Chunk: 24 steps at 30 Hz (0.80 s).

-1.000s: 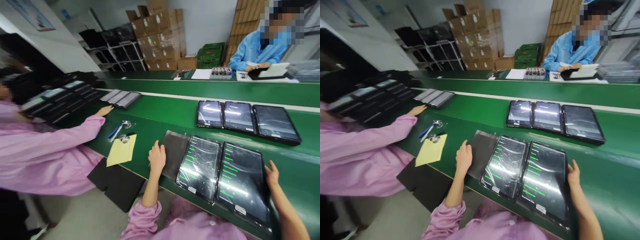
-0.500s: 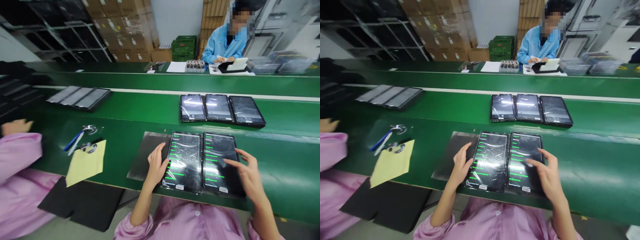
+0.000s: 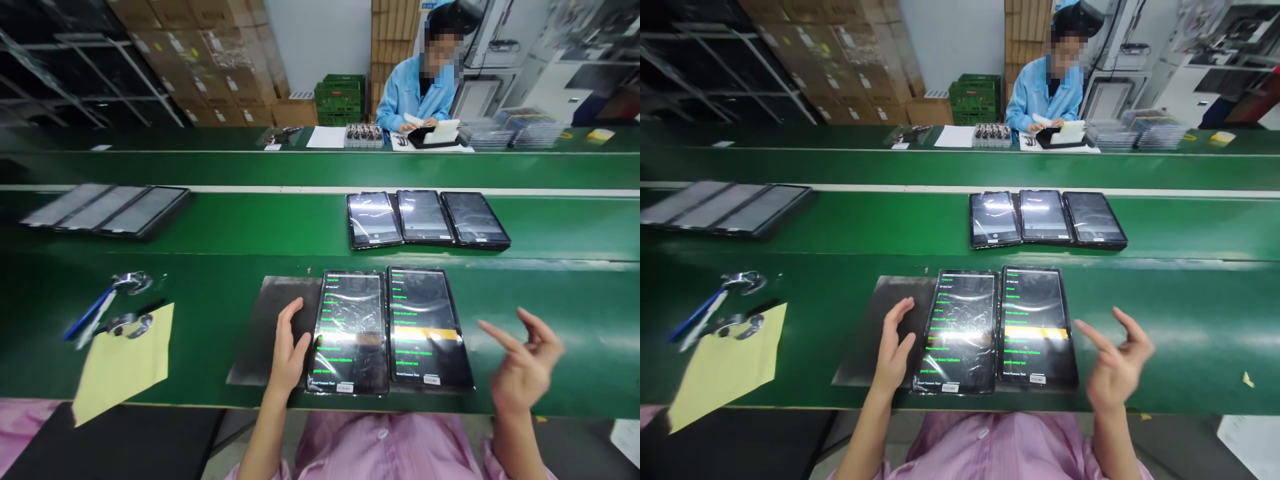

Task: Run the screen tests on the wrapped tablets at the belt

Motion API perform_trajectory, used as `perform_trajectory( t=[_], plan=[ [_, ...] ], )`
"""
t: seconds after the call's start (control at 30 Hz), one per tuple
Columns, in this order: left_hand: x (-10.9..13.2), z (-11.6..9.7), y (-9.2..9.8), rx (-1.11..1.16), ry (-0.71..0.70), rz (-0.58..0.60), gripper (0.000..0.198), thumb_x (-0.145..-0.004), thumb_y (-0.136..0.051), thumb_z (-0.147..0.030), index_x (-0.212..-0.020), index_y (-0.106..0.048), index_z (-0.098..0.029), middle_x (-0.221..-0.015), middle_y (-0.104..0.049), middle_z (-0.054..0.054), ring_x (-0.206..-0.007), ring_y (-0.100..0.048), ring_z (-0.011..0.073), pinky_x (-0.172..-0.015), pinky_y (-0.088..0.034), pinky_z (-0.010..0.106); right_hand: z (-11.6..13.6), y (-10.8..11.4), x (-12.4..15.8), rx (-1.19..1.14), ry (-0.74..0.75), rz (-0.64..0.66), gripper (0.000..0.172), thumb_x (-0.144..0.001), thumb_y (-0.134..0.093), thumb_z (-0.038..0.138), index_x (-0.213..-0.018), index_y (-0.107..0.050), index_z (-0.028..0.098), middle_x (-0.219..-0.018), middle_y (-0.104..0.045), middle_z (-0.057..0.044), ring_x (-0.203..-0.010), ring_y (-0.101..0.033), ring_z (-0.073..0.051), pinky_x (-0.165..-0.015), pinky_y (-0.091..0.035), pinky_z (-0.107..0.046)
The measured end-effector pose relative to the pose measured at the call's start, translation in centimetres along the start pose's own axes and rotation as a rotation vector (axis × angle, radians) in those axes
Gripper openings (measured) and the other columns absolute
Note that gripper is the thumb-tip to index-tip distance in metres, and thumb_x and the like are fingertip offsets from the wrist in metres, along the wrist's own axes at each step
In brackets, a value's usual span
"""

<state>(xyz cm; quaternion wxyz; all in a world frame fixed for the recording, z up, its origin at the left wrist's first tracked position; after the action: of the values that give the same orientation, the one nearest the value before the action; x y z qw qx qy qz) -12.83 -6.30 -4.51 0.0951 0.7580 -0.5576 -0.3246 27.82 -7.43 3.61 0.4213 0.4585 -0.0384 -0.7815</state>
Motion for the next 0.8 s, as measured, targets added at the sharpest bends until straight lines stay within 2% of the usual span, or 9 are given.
perform_trajectory(
  t=[0.07,0.1,0.13,0.2,0.3,0.43,0.57,0.67,0.8],
  plan=[
    [0.1,-0.6,0.2,-0.029,-0.030,-0.004,0.043,-0.099,-0.039,-0.043,-0.134,-0.053,-0.020,-0.133,-0.061,0.013,-0.126,-0.056,0.0271,-0.107,-0.044,0.045,-2.9,2.4,-0.4,-0.250,-0.184,-0.281,0.055,-0.101,-0.029,0.059,-0.095,-0.073,0.027,-0.111,-0.054,-0.013,-0.108,-0.054,-0.033,-0.095,-0.045,-0.055],
    [0.1,-1.0,0.1,-0.049,-0.053,0.004,0.041,-0.100,-0.039,-0.041,-0.130,-0.056,-0.020,-0.127,-0.065,0.012,-0.122,-0.059,0.0261,-0.104,-0.046,0.043,-4.6,2.1,-0.5,-0.409,-0.299,-0.302,0.050,-0.101,-0.032,0.058,-0.092,-0.071,0.028,-0.098,-0.054,-0.010,-0.096,-0.056,-0.030,-0.086,-0.049,-0.051],
    [0.2,-1.4,0.0,-0.068,-0.080,0.017,0.039,-0.100,-0.039,-0.039,-0.129,-0.057,-0.020,-0.122,-0.068,0.010,-0.117,-0.061,0.0250,-0.101,-0.048,0.042,-6.1,0.7,-0.8,-0.563,-0.424,-0.228,0.042,-0.099,-0.039,0.057,-0.089,-0.069,0.029,-0.087,-0.051,-0.007,-0.084,-0.055,-0.027,-0.077,-0.051,-0.046],
    [0.4,-2.3,-0.3,-0.101,-0.140,0.054,0.037,-0.099,-0.040,-0.036,-0.128,-0.058,-0.021,-0.115,-0.071,0.008,-0.110,-0.064,0.0236,-0.097,-0.049,0.040,-7.4,-3.2,-0.8,-0.798,-0.639,0.066,0.027,-0.094,-0.052,0.052,-0.088,-0.066,0.029,-0.074,-0.045,-0.002,-0.068,-0.049,-0.021,-0.063,-0.049,-0.038],
    [0.6,-3.0,-0.9,-0.144,-0.189,0.117,0.035,-0.098,-0.040,-0.033,-0.123,-0.062,-0.022,-0.111,-0.074,0.007,-0.108,-0.065,0.0231,-0.096,-0.049,0.039,-6.1,-5.9,-0.3,-0.918,-0.706,0.313,0.023,-0.094,-0.052,0.049,-0.091,-0.062,0.029,-0.069,-0.045,0.000,-0.061,-0.048,-0.019,-0.056,-0.046,-0.034],
    [0.6,-2.9,-1.4,-0.185,-0.185,0.169,0.038,-0.098,-0.037,-0.034,-0.117,-0.067,-0.022,-0.112,-0.074,0.008,-0.110,-0.065,0.0238,-0.097,-0.048,0.040,-2.0,-5.9,-0.1,-0.723,-0.471,0.476,0.030,-0.098,-0.049,0.050,-0.087,-0.063,0.026,-0.065,-0.056,-0.002,-0.066,-0.059,-0.022,-0.064,-0.051,-0.036],
    [0.5,-2.9,-1.3,-0.192,-0.198,0.184,0.040,-0.098,-0.035,-0.034,-0.114,-0.069,-0.021,-0.109,-0.074,0.008,-0.109,-0.064,0.0244,-0.095,-0.048,0.040,1.3,-7.3,0.3,-0.338,-0.156,0.764,0.027,-0.101,-0.046,0.038,-0.097,-0.068,0.024,-0.089,-0.070,-0.006,-0.085,-0.067,-0.024,-0.076,-0.053,-0.036],
    [0.4,-3.3,-1.5,-0.221,-0.229,0.197,0.040,-0.098,-0.034,-0.034,-0.114,-0.070,-0.022,-0.110,-0.075,0.008,-0.111,-0.064,0.0250,-0.099,-0.045,0.043,2.4,-8.6,0.4,-0.190,0.073,0.828,0.029,-0.101,-0.038,0.027,-0.098,-0.067,0.024,-0.100,-0.072,-0.008,-0.097,-0.067,-0.025,-0.083,-0.054,-0.039],
    [0.9,-3.8,-1.8,-0.304,-0.273,0.170,0.041,-0.098,-0.034,-0.035,-0.124,-0.064,-0.026,-0.119,-0.073,0.006,-0.118,-0.062,0.0256,-0.114,-0.026,0.051,3.3,-10.4,1.7,-0.109,0.317,0.838,0.031,-0.098,-0.035,0.012,-0.100,-0.063,0.024,-0.105,-0.073,-0.006,-0.111,-0.065,-0.024,-0.103,-0.043,-0.051]
  ],
)
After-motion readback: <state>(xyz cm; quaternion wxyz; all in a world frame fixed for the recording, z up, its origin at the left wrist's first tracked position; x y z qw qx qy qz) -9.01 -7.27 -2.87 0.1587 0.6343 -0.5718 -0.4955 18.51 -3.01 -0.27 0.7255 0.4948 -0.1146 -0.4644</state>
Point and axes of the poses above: each hand's wrist, its own x-axis away from the middle knuckle, its own y-axis out of the back of the hand, z = x × y, the point moved 9 cm from there along -x, towards the middle knuckle
